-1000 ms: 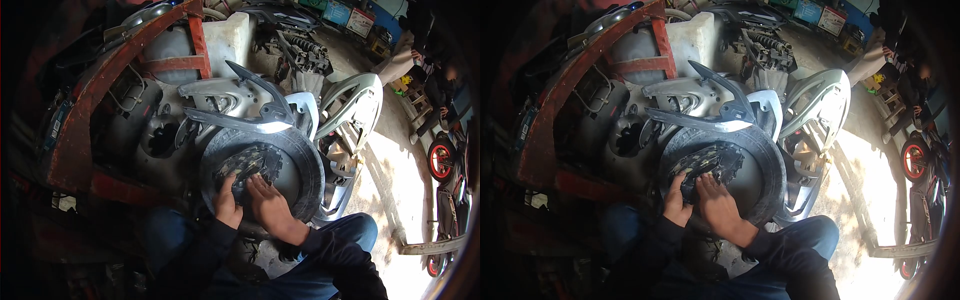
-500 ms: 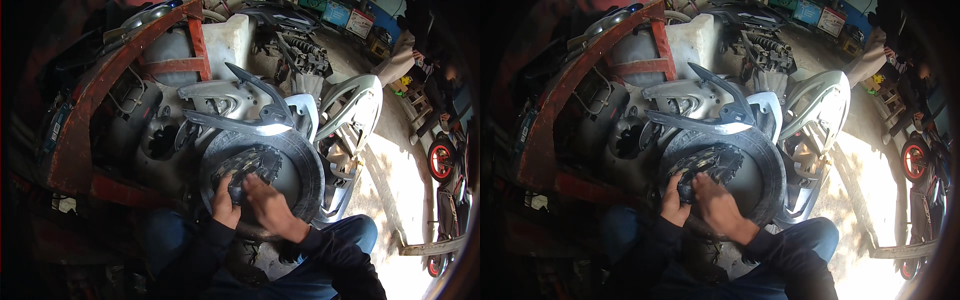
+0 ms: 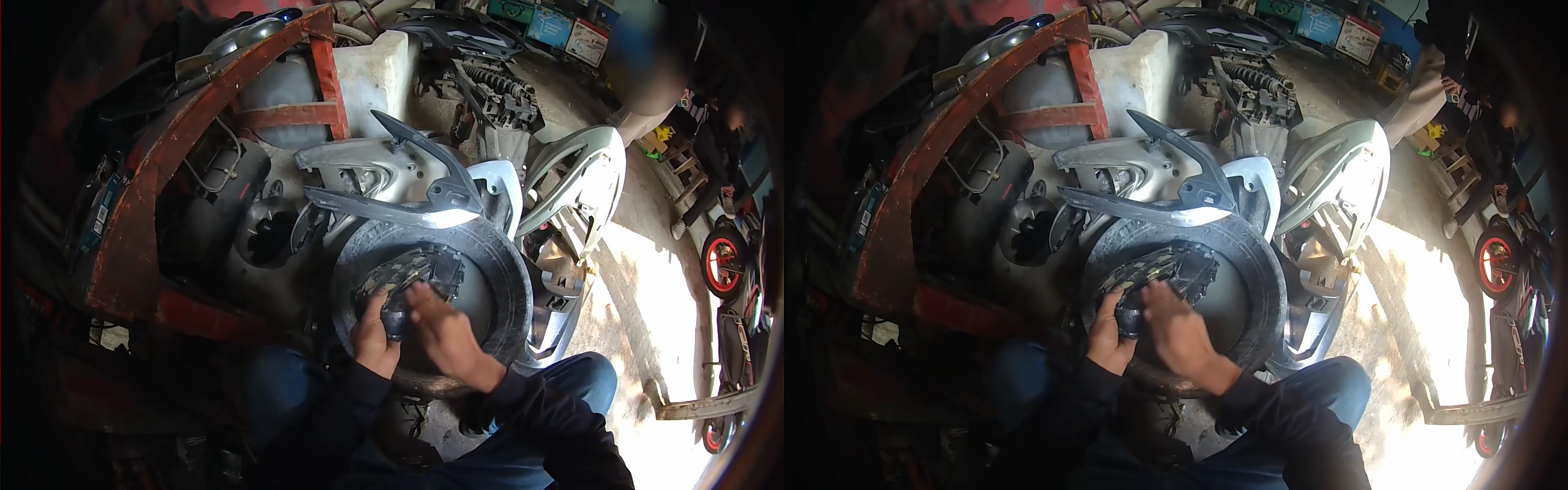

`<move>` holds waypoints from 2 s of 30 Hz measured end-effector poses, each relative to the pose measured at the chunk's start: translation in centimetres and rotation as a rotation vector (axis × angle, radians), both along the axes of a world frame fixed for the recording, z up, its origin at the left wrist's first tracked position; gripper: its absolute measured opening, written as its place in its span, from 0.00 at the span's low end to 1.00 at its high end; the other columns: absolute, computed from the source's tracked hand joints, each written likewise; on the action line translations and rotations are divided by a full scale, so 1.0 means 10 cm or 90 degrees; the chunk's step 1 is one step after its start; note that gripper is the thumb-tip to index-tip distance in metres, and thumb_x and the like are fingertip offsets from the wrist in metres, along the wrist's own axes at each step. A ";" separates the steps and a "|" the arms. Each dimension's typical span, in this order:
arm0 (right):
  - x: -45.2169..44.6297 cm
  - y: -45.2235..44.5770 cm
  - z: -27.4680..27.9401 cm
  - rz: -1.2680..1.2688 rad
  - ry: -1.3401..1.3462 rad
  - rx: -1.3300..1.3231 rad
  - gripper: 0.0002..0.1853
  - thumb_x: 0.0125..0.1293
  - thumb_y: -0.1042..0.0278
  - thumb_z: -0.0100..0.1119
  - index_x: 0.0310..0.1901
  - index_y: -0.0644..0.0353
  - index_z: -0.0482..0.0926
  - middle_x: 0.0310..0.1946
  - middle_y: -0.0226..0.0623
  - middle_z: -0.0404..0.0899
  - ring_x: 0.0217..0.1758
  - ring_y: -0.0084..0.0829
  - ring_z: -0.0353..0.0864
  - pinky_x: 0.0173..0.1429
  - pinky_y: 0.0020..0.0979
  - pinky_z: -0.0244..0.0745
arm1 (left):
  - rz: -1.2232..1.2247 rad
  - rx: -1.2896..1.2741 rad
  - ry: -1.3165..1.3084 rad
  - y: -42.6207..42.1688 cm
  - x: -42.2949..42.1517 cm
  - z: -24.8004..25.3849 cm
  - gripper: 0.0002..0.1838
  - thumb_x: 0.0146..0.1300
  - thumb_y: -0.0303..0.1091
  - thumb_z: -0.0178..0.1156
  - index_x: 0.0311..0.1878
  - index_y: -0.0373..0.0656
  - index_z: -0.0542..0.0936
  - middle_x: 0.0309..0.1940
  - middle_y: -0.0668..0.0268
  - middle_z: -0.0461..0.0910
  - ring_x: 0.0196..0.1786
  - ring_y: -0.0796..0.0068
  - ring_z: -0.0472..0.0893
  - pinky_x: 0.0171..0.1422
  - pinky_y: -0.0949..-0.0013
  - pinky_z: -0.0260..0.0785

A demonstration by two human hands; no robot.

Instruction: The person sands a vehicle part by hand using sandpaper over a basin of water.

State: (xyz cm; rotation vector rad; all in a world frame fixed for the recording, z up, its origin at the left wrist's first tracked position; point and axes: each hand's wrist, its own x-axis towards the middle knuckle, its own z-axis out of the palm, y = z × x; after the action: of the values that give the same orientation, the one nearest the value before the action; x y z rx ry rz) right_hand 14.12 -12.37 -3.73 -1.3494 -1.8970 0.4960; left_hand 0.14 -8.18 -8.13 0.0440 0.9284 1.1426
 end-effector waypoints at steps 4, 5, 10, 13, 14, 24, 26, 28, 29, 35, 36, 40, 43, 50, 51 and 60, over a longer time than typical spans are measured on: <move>-0.06 -0.05 -0.02 -0.053 0.019 -0.010 0.18 0.74 0.75 0.52 0.62 0.73 0.76 0.65 0.63 0.73 0.73 0.55 0.69 0.76 0.43 0.67 | 0.014 0.001 0.004 0.01 0.03 0.13 0.12 0.72 0.38 0.63 0.54 0.46 0.81 0.46 0.68 0.87 0.44 0.74 0.87 0.46 0.72 0.82; -0.08 -0.13 0.01 -0.028 -0.010 0.013 0.19 0.74 0.74 0.51 0.62 0.73 0.76 0.64 0.64 0.73 0.72 0.55 0.71 0.74 0.44 0.69 | 0.017 -0.013 0.019 -0.01 0.04 0.15 0.12 0.72 0.38 0.63 0.53 0.46 0.81 0.46 0.68 0.87 0.44 0.74 0.87 0.47 0.72 0.82; 0.09 0.13 -0.05 -0.090 0.030 -0.114 0.20 0.72 0.75 0.53 0.64 0.72 0.75 0.66 0.62 0.73 0.72 0.54 0.72 0.72 0.45 0.72 | 0.011 -0.004 -0.012 0.01 0.04 0.21 0.13 0.71 0.38 0.64 0.54 0.45 0.81 0.46 0.67 0.86 0.46 0.74 0.87 0.47 0.70 0.82; -0.12 -0.15 0.01 -0.022 -0.021 0.011 0.20 0.74 0.71 0.51 0.64 0.72 0.75 0.65 0.65 0.72 0.72 0.55 0.70 0.73 0.44 0.71 | 0.075 -0.009 -0.009 0.05 0.05 0.12 0.17 0.63 0.31 0.72 0.53 0.38 0.81 0.46 0.61 0.86 0.43 0.69 0.88 0.46 0.66 0.84; -0.05 -0.08 0.01 -0.020 -0.019 0.011 0.20 0.74 0.71 0.51 0.64 0.72 0.75 0.65 0.65 0.72 0.72 0.55 0.70 0.73 0.44 0.71 | 0.083 -0.016 0.018 0.05 0.05 0.12 0.17 0.63 0.31 0.72 0.53 0.37 0.81 0.46 0.62 0.86 0.43 0.69 0.88 0.45 0.66 0.84; 0.13 0.13 -0.07 -0.086 0.089 -0.111 0.21 0.71 0.76 0.55 0.64 0.70 0.76 0.68 0.62 0.70 0.75 0.57 0.66 0.76 0.45 0.67 | 0.068 0.001 -0.009 0.05 0.06 0.19 0.20 0.59 0.29 0.75 0.53 0.35 0.81 0.46 0.60 0.86 0.43 0.68 0.87 0.44 0.67 0.84; 0.05 0.09 -0.06 -0.100 0.089 -0.104 0.21 0.71 0.76 0.55 0.64 0.69 0.76 0.68 0.62 0.70 0.75 0.57 0.66 0.76 0.45 0.66 | 0.026 0.008 0.031 0.06 0.06 0.23 0.15 0.68 0.35 0.68 0.55 0.40 0.81 0.50 0.63 0.86 0.49 0.72 0.86 0.52 0.69 0.82; -0.11 -0.16 0.06 -0.044 0.042 -0.037 0.20 0.74 0.74 0.51 0.64 0.69 0.76 0.67 0.63 0.70 0.74 0.59 0.66 0.76 0.45 0.66 | 0.033 -0.001 0.073 0.06 0.07 0.25 0.15 0.68 0.35 0.68 0.54 0.40 0.81 0.50 0.64 0.86 0.48 0.72 0.86 0.52 0.69 0.82; -0.05 -0.10 -0.01 -0.039 0.052 -0.013 0.20 0.74 0.72 0.51 0.64 0.69 0.75 0.66 0.63 0.71 0.73 0.60 0.68 0.75 0.45 0.68 | 0.057 0.004 0.048 0.06 0.08 0.25 0.18 0.63 0.34 0.73 0.53 0.38 0.81 0.48 0.62 0.86 0.46 0.70 0.87 0.48 0.67 0.82; -0.04 -0.09 0.06 -0.057 -0.010 -0.018 0.20 0.73 0.74 0.51 0.62 0.74 0.75 0.63 0.66 0.73 0.71 0.57 0.72 0.72 0.45 0.71 | 0.059 0.030 0.044 0.06 0.06 0.13 0.21 0.60 0.35 0.76 0.53 0.37 0.81 0.48 0.62 0.86 0.45 0.72 0.87 0.47 0.68 0.81; -0.05 -0.11 0.06 -0.038 -0.027 -0.003 0.20 0.73 0.74 0.52 0.62 0.75 0.75 0.63 0.66 0.73 0.71 0.57 0.72 0.72 0.45 0.71 | 0.057 0.029 0.042 0.06 0.08 0.16 0.21 0.60 0.35 0.76 0.53 0.37 0.81 0.48 0.62 0.86 0.45 0.72 0.87 0.47 0.68 0.81; 0.12 0.12 -0.02 -0.096 0.057 -0.115 0.20 0.72 0.74 0.53 0.62 0.73 0.76 0.64 0.65 0.73 0.72 0.56 0.71 0.73 0.44 0.70 | 0.047 0.014 0.020 0.04 0.07 0.22 0.22 0.59 0.36 0.77 0.52 0.37 0.82 0.47 0.63 0.86 0.45 0.73 0.87 0.47 0.69 0.81; -0.05 -0.09 0.03 -0.045 0.009 0.010 0.19 0.74 0.73 0.51 0.61 0.73 0.76 0.64 0.65 0.72 0.72 0.57 0.70 0.73 0.45 0.70 | 0.056 0.007 0.081 0.06 0.07 0.22 0.21 0.59 0.34 0.77 0.52 0.37 0.82 0.47 0.63 0.86 0.44 0.72 0.87 0.46 0.68 0.82; -0.06 -0.10 0.10 -0.039 0.000 -0.007 0.19 0.74 0.72 0.51 0.63 0.71 0.76 0.65 0.61 0.73 0.71 0.56 0.71 0.73 0.45 0.70 | 0.056 0.019 0.036 0.08 0.08 0.21 0.20 0.59 0.33 0.76 0.52 0.38 0.82 0.47 0.62 0.86 0.44 0.71 0.87 0.45 0.69 0.82; 0.01 -0.05 0.01 -0.024 -0.003 0.019 0.19 0.74 0.72 0.51 0.63 0.70 0.76 0.65 0.62 0.73 0.71 0.55 0.72 0.71 0.46 0.73 | 0.059 0.027 0.021 0.09 0.09 0.20 0.20 0.59 0.33 0.77 0.52 0.38 0.82 0.47 0.63 0.86 0.44 0.72 0.87 0.45 0.69 0.82; 0.13 0.13 -0.03 -0.066 0.035 -0.055 0.20 0.72 0.75 0.53 0.63 0.71 0.76 0.65 0.61 0.74 0.70 0.55 0.73 0.72 0.46 0.71 | 0.051 0.028 0.013 0.08 0.08 0.20 0.17 0.62 0.32 0.75 0.51 0.38 0.83 0.47 0.62 0.86 0.44 0.73 0.87 0.47 0.69 0.82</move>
State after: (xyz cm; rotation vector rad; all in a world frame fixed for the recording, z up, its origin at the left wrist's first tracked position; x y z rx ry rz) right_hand 15.42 -11.09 -3.99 -1.4665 -1.7689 0.5632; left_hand 0.90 -7.42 -6.08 0.0543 0.9311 1.2391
